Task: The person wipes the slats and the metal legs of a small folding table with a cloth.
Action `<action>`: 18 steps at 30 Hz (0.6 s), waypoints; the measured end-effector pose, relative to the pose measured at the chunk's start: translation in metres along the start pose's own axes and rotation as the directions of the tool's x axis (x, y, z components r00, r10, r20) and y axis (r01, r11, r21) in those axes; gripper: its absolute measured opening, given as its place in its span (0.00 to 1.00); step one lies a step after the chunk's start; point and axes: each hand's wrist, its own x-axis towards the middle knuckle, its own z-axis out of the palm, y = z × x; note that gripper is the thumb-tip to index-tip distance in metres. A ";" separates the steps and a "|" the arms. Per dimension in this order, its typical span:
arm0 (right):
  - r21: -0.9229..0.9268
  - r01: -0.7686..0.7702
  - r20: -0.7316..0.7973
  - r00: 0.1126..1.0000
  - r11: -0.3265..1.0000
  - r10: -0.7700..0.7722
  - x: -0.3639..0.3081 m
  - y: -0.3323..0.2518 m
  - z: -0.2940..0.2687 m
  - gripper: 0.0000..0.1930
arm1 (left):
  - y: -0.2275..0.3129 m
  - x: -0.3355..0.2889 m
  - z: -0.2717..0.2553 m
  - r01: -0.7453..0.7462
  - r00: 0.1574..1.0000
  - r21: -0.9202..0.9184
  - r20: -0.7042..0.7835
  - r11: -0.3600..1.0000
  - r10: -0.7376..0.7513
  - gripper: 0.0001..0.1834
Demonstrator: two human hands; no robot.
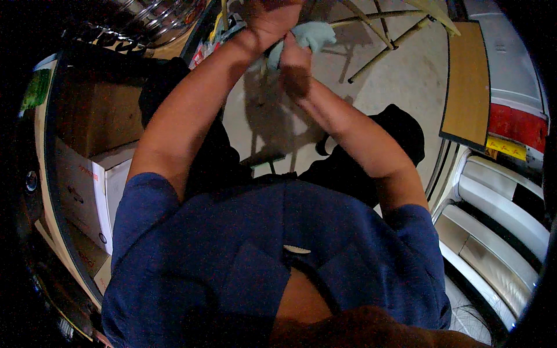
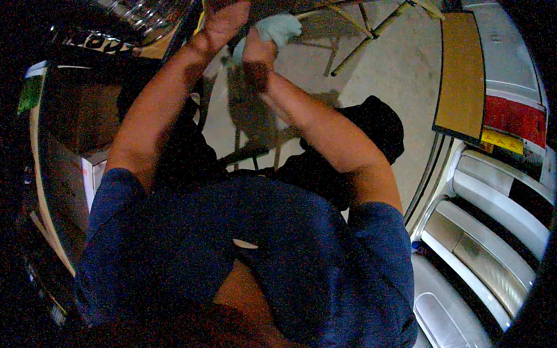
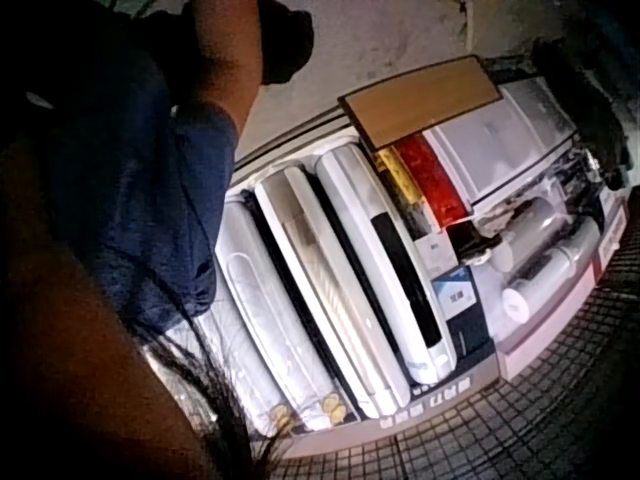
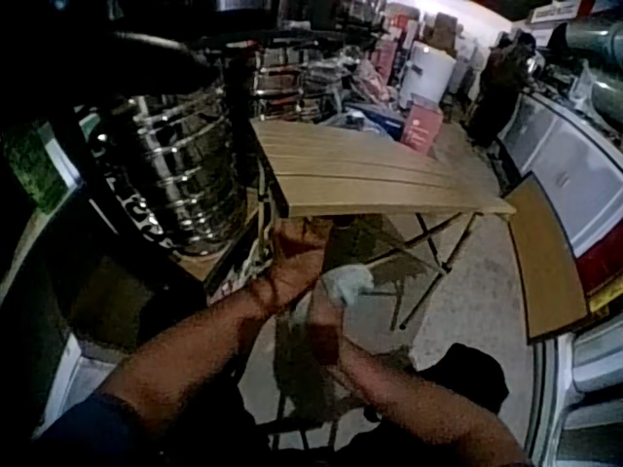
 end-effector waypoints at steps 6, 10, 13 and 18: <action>0.160 0.028 0.250 0.966 0.987 -0.068 -0.001 -0.005 -0.026 0.18 | -0.017 -0.002 0.006 0.055 0.997 -0.667 0.001 0.743 -0.073 0.23; 0.329 0.031 0.176 0.980 0.944 -0.093 0.028 -0.034 -0.060 0.13 | -0.023 -0.002 0.005 0.065 0.998 -0.343 0.048 0.937 -0.051 0.23; 0.419 0.092 0.106 0.983 0.903 -0.149 0.086 -0.035 -0.089 0.10 | -0.029 0.006 -0.019 0.257 0.934 -0.664 0.357 0.703 -0.004 0.18; 0.187 0.075 0.106 0.990 0.979 -0.096 0.074 -0.032 -0.077 0.17 | -0.031 -0.002 -0.018 -0.035 0.932 -0.688 0.238 0.725 0.271 0.11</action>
